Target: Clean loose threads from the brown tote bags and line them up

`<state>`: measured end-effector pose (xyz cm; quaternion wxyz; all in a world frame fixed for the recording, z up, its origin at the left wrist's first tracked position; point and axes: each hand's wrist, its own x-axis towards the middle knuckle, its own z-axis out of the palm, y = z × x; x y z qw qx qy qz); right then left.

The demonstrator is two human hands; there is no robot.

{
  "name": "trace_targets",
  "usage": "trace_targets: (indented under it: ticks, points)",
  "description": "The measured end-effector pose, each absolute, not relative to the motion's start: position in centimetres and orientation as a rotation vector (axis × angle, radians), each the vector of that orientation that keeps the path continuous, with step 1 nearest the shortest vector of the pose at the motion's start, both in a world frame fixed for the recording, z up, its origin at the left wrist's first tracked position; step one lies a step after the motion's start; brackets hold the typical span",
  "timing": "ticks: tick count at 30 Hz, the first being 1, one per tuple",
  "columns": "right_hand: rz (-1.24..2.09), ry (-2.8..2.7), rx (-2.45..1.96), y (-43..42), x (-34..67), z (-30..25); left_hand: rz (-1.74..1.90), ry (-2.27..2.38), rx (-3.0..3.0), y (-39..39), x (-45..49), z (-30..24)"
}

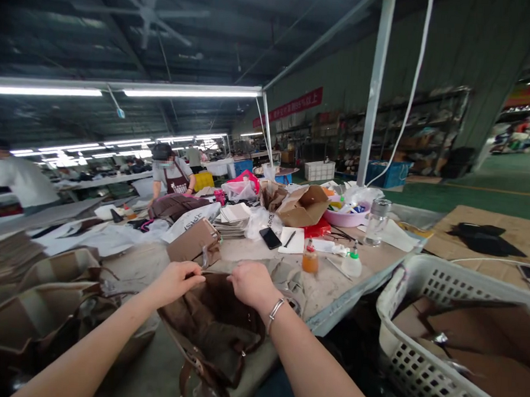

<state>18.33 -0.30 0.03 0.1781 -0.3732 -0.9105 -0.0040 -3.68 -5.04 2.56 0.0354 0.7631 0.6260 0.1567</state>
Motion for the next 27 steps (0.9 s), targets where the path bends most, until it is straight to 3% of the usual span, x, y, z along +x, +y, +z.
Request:
trace_targets:
  ticks: [19,27]
  points:
    - [0.120,-2.524,-0.977,1.8,19.3,-1.3,0.369,2.227,2.288,-4.0,-2.5,2.2]
    - [0.053,-2.612,-1.051,1.6,18.5,0.8,0.447,2.218,2.282,-4.1,-3.0,1.5]
